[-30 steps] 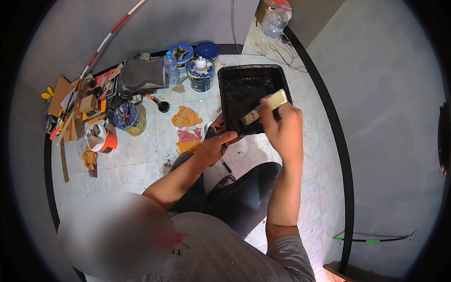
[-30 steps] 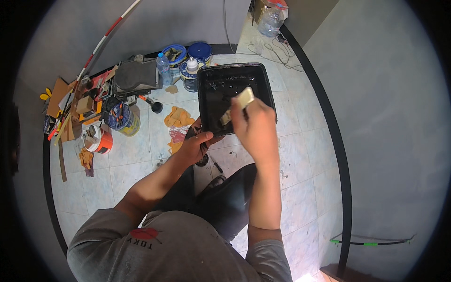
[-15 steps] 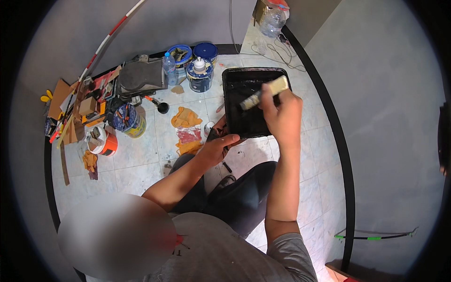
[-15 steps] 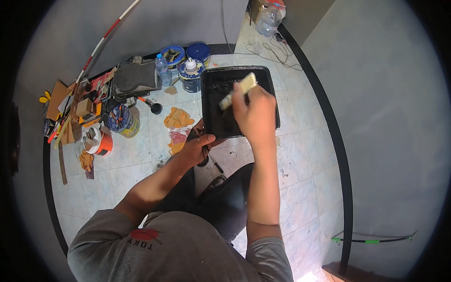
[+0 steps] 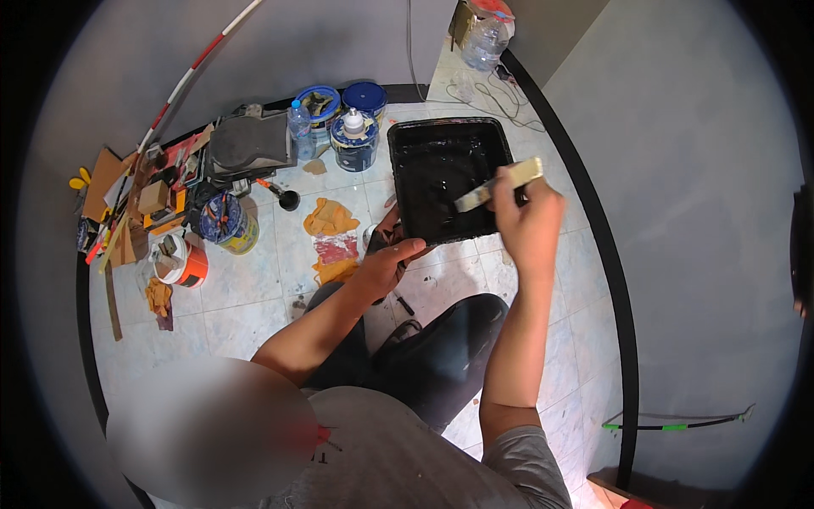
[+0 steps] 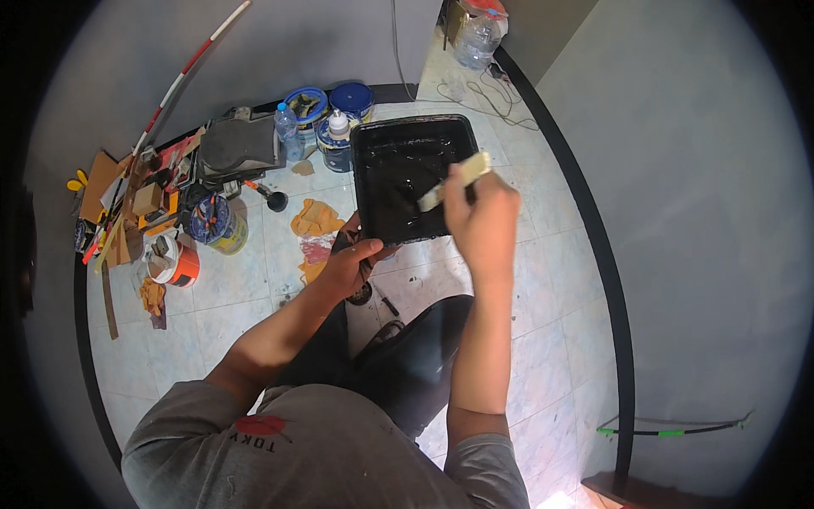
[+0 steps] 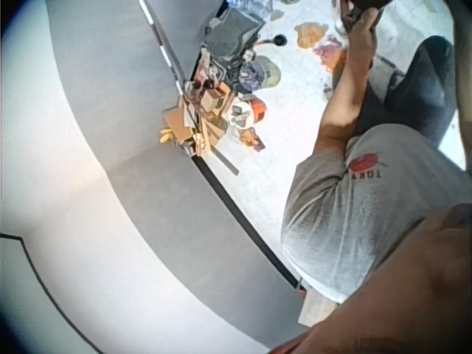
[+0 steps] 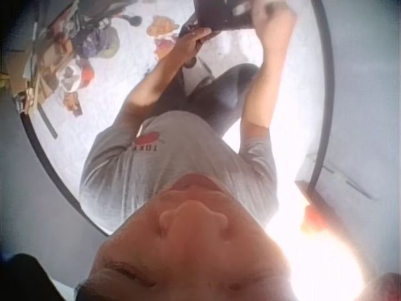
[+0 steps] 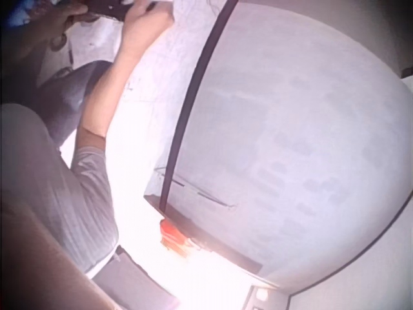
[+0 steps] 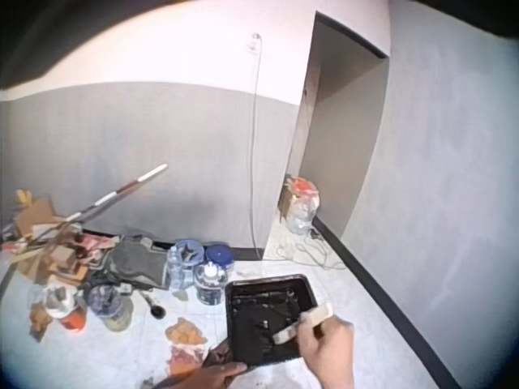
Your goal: The person uses a screwdriver to pry open a small can of dark paint, pours the paint into a plastic tray, adds a clear liquid from a bottle, and stirs the mixture with a paintbrush.
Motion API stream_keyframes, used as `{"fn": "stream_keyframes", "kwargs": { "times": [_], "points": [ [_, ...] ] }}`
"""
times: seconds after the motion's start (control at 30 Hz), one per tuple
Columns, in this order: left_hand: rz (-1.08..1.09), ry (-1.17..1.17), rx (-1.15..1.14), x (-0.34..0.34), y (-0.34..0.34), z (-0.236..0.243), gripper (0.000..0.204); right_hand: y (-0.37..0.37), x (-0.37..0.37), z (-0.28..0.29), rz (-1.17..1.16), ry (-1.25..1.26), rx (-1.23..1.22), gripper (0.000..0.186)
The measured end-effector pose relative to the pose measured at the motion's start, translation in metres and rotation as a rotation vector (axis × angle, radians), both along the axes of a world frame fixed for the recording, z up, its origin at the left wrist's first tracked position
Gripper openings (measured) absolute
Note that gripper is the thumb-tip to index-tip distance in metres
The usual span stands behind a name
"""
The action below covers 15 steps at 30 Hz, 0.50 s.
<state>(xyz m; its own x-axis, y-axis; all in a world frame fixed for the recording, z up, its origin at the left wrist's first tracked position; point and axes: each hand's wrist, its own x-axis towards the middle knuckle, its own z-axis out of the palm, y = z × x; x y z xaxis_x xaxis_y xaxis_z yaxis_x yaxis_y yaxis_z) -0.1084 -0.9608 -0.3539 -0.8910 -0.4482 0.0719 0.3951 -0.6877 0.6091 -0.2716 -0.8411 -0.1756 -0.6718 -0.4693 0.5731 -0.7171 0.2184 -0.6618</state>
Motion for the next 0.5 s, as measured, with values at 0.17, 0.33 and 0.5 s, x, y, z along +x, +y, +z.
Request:
{"fn": "stream_keyframes", "kwargs": {
  "times": [0.17,0.33,0.5],
  "points": [
    [0.064,-0.001,-0.156,0.001,0.005,0.008,0.066,-0.001,0.005,0.001,-0.002,0.079,-0.001,0.034],
    [0.059,0.023,-0.028,0.003,0.003,0.016,0.065,-0.010,0.016,-0.006,0.074,0.167,0.018,0.028],
    [0.062,0.022,-0.028,-0.001,0.001,0.005,0.064,0.013,0.015,-0.003,0.075,0.008,0.002,0.025]
  ]
}}
